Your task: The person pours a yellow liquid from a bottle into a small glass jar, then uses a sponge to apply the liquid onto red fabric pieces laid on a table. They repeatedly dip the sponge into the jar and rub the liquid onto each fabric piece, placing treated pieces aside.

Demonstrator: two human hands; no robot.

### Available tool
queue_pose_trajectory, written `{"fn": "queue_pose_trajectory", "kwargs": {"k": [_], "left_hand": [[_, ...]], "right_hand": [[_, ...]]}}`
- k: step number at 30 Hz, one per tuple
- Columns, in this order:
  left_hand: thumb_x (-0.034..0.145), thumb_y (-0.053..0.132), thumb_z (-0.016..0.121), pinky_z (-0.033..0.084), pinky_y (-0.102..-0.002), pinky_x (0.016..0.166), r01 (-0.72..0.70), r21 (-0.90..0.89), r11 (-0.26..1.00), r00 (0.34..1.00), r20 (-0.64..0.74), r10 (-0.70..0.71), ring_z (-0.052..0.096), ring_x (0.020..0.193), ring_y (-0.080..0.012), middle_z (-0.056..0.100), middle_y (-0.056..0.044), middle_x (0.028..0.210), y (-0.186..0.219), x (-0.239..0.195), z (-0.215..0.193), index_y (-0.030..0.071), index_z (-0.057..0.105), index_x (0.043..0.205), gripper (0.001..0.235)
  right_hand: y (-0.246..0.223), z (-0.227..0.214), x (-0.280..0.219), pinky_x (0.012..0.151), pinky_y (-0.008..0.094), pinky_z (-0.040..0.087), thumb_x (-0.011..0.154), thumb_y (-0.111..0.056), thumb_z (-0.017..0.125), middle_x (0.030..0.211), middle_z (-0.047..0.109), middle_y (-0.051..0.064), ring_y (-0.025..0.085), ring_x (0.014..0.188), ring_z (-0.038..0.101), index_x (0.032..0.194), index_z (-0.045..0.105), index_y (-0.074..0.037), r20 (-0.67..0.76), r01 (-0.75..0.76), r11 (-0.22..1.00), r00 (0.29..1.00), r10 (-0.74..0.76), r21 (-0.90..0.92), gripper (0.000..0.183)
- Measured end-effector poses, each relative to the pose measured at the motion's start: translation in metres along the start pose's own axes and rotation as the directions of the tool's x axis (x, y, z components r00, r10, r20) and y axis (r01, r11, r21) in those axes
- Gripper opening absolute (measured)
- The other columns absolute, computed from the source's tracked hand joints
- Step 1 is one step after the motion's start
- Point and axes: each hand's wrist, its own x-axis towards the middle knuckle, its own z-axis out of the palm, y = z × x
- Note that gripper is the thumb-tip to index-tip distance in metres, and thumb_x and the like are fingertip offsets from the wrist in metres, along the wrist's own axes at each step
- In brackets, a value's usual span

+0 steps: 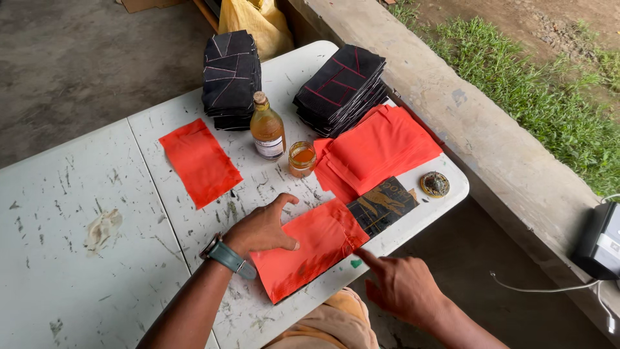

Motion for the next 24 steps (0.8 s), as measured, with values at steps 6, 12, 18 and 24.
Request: {"fn": "queue_pose_trajectory", "kwargs": {"k": [6,12,18,24], "left_hand": [[0.059,0.029,0.085,0.055,-0.043,0.092,-0.082,0.042,0.996,0.997,0.016,0.081,0.071,0.104,-0.0348,0.071,-0.021,0.109,0.002,0.008,0.000,0.022,0.038,0.145,0.098],[0.060,0.028,0.088,0.054,-0.044,0.091,-0.276,-0.033,0.961,0.954,-0.129,0.269,0.068,0.107,-0.0378,0.070,-0.021,0.109,0.011,0.040,0.022,0.015,0.040,0.140,0.094],[0.067,0.011,0.074,0.056,-0.045,0.088,-0.241,-0.022,0.970,0.942,-0.248,0.228,0.070,0.101,-0.0406,0.073,-0.024,0.101,0.039,0.061,0.045,0.009,0.047,0.136,0.074],[0.059,0.013,0.085,0.056,-0.039,0.088,-0.199,-0.068,0.978,0.965,-0.185,0.184,0.072,0.099,-0.0314,0.072,-0.018,0.101,0.038,0.030,0.023,0.007,0.057,0.124,0.071]], "right_hand": [[-0.014,0.011,0.011,0.059,0.048,0.052,0.089,-0.021,0.059,0.076,0.070,0.011,0.034,0.062,0.067,0.159,0.036,-0.019,0.102,0.049,0.998,0.994,-0.044,-0.049,0.073],[0.008,-0.007,0.007,0.061,0.050,0.053,0.081,-0.024,0.065,0.089,0.071,0.008,0.034,0.072,0.068,0.141,0.048,-0.019,-0.086,0.100,0.989,0.990,-0.110,-0.110,0.063],[0.000,-0.091,0.107,0.086,0.044,0.046,0.070,-0.027,0.080,0.104,0.062,0.007,0.030,0.102,0.058,0.104,0.072,-0.016,-0.617,0.256,0.948,0.720,-0.317,-0.189,0.036],[-0.014,-0.094,0.193,0.086,0.041,0.040,0.067,-0.023,0.077,0.108,0.056,0.004,0.025,0.106,0.051,0.097,0.076,-0.022,-0.432,0.223,0.954,0.853,-0.291,-0.202,0.031]]}}
